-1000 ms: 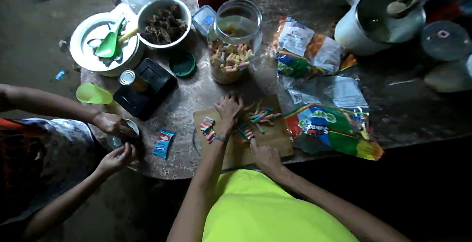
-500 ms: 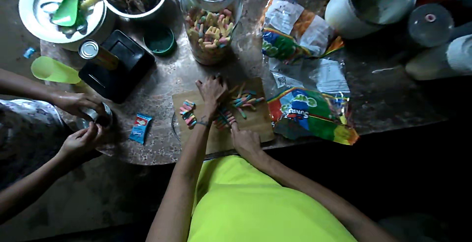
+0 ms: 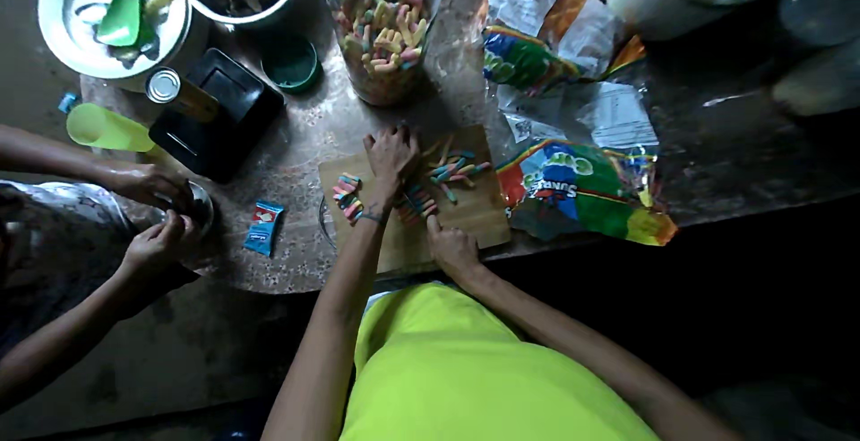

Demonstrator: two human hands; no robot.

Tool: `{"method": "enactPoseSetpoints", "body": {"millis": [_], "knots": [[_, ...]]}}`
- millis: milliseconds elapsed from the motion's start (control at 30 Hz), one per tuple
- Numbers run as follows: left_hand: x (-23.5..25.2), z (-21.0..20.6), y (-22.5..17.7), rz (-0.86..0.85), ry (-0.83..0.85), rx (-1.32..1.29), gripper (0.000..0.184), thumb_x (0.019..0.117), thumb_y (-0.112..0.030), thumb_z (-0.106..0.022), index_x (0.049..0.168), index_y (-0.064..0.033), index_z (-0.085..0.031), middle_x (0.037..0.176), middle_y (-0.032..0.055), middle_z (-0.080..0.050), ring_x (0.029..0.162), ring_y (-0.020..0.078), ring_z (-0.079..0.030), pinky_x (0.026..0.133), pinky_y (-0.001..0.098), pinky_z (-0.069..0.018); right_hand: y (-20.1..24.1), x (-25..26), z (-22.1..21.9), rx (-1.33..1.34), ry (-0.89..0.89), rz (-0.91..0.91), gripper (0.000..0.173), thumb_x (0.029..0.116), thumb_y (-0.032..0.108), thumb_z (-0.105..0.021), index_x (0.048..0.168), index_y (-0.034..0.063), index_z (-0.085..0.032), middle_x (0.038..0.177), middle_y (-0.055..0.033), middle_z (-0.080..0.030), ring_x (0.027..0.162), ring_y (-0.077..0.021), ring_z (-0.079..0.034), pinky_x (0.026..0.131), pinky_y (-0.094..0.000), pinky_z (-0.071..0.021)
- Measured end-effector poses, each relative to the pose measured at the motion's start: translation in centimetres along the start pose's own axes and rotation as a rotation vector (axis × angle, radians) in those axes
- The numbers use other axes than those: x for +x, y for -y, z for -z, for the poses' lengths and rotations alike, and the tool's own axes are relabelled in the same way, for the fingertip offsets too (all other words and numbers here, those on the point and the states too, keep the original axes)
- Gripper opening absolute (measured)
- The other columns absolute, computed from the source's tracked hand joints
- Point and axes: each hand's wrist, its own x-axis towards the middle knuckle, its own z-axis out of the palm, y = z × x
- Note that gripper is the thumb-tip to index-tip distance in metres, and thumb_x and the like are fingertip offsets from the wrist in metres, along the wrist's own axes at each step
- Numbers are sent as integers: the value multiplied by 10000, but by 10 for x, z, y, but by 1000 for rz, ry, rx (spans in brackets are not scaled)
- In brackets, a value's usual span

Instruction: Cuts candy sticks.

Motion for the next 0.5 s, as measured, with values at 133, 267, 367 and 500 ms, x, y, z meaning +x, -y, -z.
{"method": "enactPoseSetpoints", "body": {"millis": [133, 267, 367, 500], "knots": [[-2, 1, -6, 28, 37, 22, 496, 1084, -394, -339, 1217, -105, -719, 1241, 138, -702, 1207, 309, -634, 1111, 584, -335, -9, -1, 6, 79, 25, 28, 418, 1122, 242, -343, 1413, 3, -526, 976, -272, -716, 977, -483, -706, 815, -603, -538], [4, -1, -11, 29, 25, 25, 475, 1090, -357, -339, 1250, -105, -709, 1265, 146, -694, 1225, 318, -626, 1096, 547, -370, -11, 0, 7, 81, -12, 38, 414, 1114, 254, -355, 1398, 18, -541, 960, -256, -719, 956, -476, -709, 795, -601, -536], [4, -7, -1, 10, -5, -62, 452, 1093, -288, -346, 1290, -72, -691, 1300, 166, -680, 1252, 336, -614, 1097, 537, -392, 9, -6, 24, 38, 138, -28, 445, 1123, 228, -322, 1519, 48, -415, 1063, -260, -711, 1046, -462, -691, 871, -595, -517], [-4, -14, 8, -41, -44, -113, 463, 1110, -302, -328, 1280, -64, -687, 1308, 157, -680, 1263, 335, -610, 1089, 536, -412, 11, -7, 18, 59, 114, -55, 442, 1121, 243, -317, 1501, 52, -439, 1035, -243, -722, 1012, -446, -709, 840, -574, -543]]}}
